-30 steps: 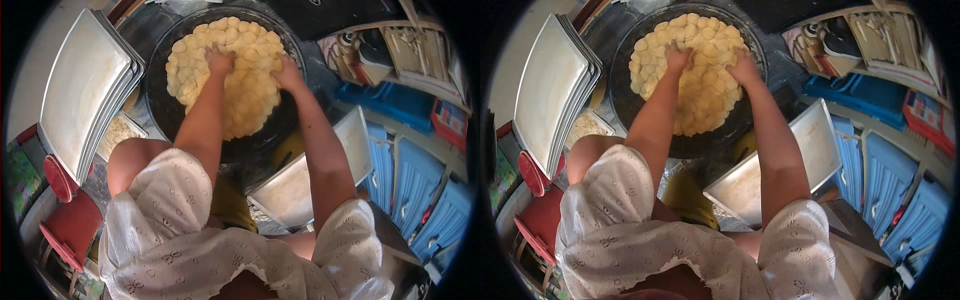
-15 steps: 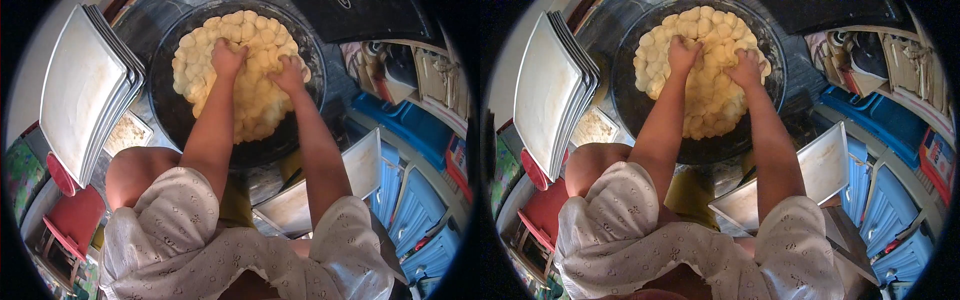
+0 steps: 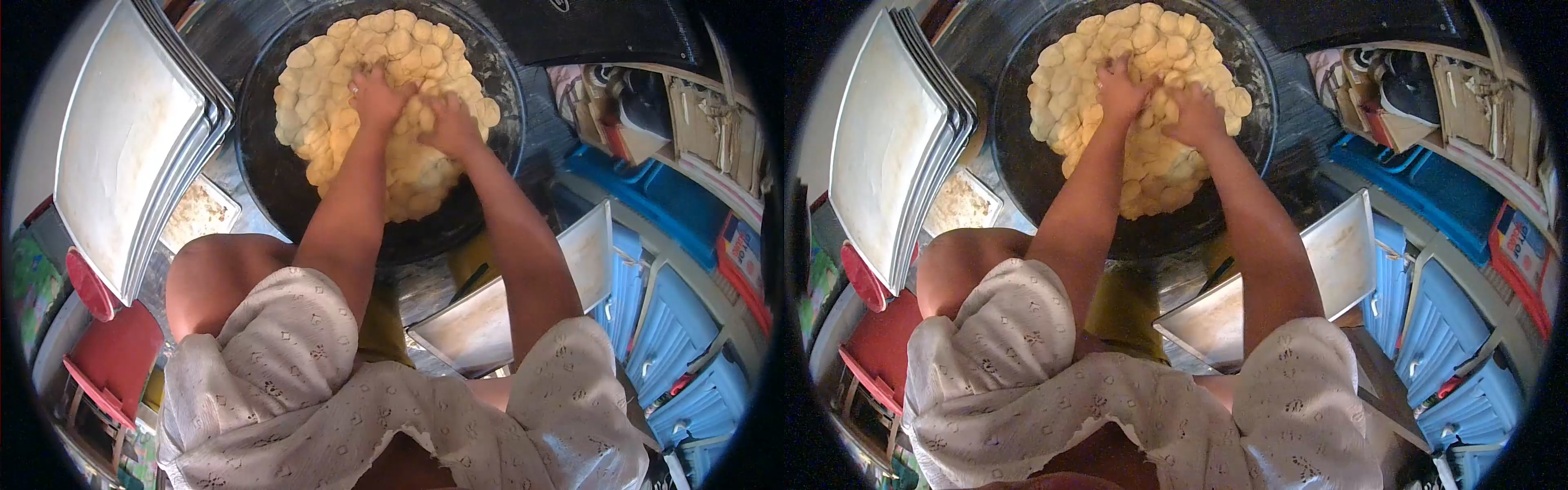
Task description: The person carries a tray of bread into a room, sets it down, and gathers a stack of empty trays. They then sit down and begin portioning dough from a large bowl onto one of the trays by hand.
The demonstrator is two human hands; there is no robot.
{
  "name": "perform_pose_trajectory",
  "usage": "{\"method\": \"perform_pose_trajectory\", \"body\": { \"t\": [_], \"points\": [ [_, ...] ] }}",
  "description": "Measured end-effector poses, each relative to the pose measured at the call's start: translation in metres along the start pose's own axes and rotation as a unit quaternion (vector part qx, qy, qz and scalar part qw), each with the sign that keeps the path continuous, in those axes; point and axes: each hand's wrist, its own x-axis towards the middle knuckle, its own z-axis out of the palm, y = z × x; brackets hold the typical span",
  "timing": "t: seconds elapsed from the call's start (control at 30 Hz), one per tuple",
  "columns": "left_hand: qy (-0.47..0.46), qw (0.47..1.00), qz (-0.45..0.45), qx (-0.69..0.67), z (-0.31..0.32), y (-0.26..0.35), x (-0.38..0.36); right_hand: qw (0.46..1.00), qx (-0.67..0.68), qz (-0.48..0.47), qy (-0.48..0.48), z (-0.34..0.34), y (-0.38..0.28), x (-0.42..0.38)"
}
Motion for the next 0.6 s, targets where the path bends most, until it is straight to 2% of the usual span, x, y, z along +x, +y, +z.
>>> {"method": "perform_pose_trajectory", "body": {
  "t": [0.03, 0.1, 0.13, 0.17, 0.2, 0.23, 0.27, 0.3, 0.33, 0.37, 0.4, 0.43, 0.47, 0.5, 0.53, 0.57, 0.6],
  "points": [
    [0.000, 1.000, -0.001, -0.004, -0.001, 0.003, -0.006, 1.000, -0.004, 0.001, 0.000, -0.003, 0.005, -0.001],
    [-0.080, 0.995, 0.038, 0.053, 0.000, 0.005, -0.013, 0.981, 0.153, -0.093, -0.073, -0.009, 0.029, 0.002],
    [-0.132, 0.991, 0.023, 0.026, -0.002, 0.003, -0.010, 0.967, 0.239, -0.084, -0.010, -0.004, 0.047, 0.016],
    [-0.135, 0.990, 0.021, 0.028, 0.001, -0.001, -0.009, 0.955, 0.288, -0.055, 0.038, -0.018, 0.052, 0.024],
    [-0.147, 0.988, 0.012, -0.052, 0.006, -0.006, -0.007, 0.946, 0.291, -0.015, 0.138, 0.011, 0.091, 0.058],
    [-0.158, 0.979, 0.001, -0.131, 0.008, -0.012, -0.005, 0.927, 0.349, 0.086, 0.108, -0.002, 0.091, 0.065],
    [-0.161, 0.979, 0.000, -0.125, 0.010, -0.012, -0.003, 0.887, 0.424, 0.148, 0.104, -0.004, 0.082, 0.066],
    [-0.115, 0.989, -0.004, -0.090, 0.013, -0.009, 0.000, 0.838, 0.494, 0.209, 0.099, -0.003, 0.070, 0.067],
    [-0.069, 0.996, -0.008, -0.057, 0.016, -0.006, 0.000, 0.837, 0.495, 0.212, 0.098, 0.004, 0.053, 0.066],
    [-0.073, 0.996, -0.012, -0.057, 0.020, -0.006, -0.004, 0.933, 0.250, 0.219, 0.138, 0.013, 0.032, 0.060],
    [-0.028, 1.000, 0.010, -0.003, 0.024, -0.005, -0.008, 0.963, -0.014, 0.208, 0.167, 0.018, 0.018, 0.050],
    [0.018, 0.998, 0.035, 0.053, 0.026, -0.003, -0.008, 0.963, -0.014, 0.211, 0.167, 0.021, 0.013, 0.040],
    [0.017, 0.998, 0.039, 0.053, 0.023, 0.000, -0.009, 0.980, 0.002, 0.156, 0.125, 0.025, 0.008, 0.030],
    [-0.037, 0.998, 0.033, 0.028, 0.016, 0.001, -0.013, 0.992, 0.018, 0.099, 0.081, 0.032, 0.006, 0.023],
    [-0.090, 0.996, 0.028, 0.004, 0.010, 0.004, -0.014, 0.991, 0.020, 0.100, 0.083, 0.034, 0.010, 0.018],
    [-0.090, 0.995, 0.031, 0.005, 0.008, 0.004, -0.012, 0.995, 0.094, 0.037, 0.009, 0.036, 0.022, 0.013],
    [-0.106, 0.993, 0.005, -0.059, 0.007, 0.001, -0.012, 0.983, 0.167, -0.026, -0.067, 0.034, 0.031, 0.007]
  ]
}}
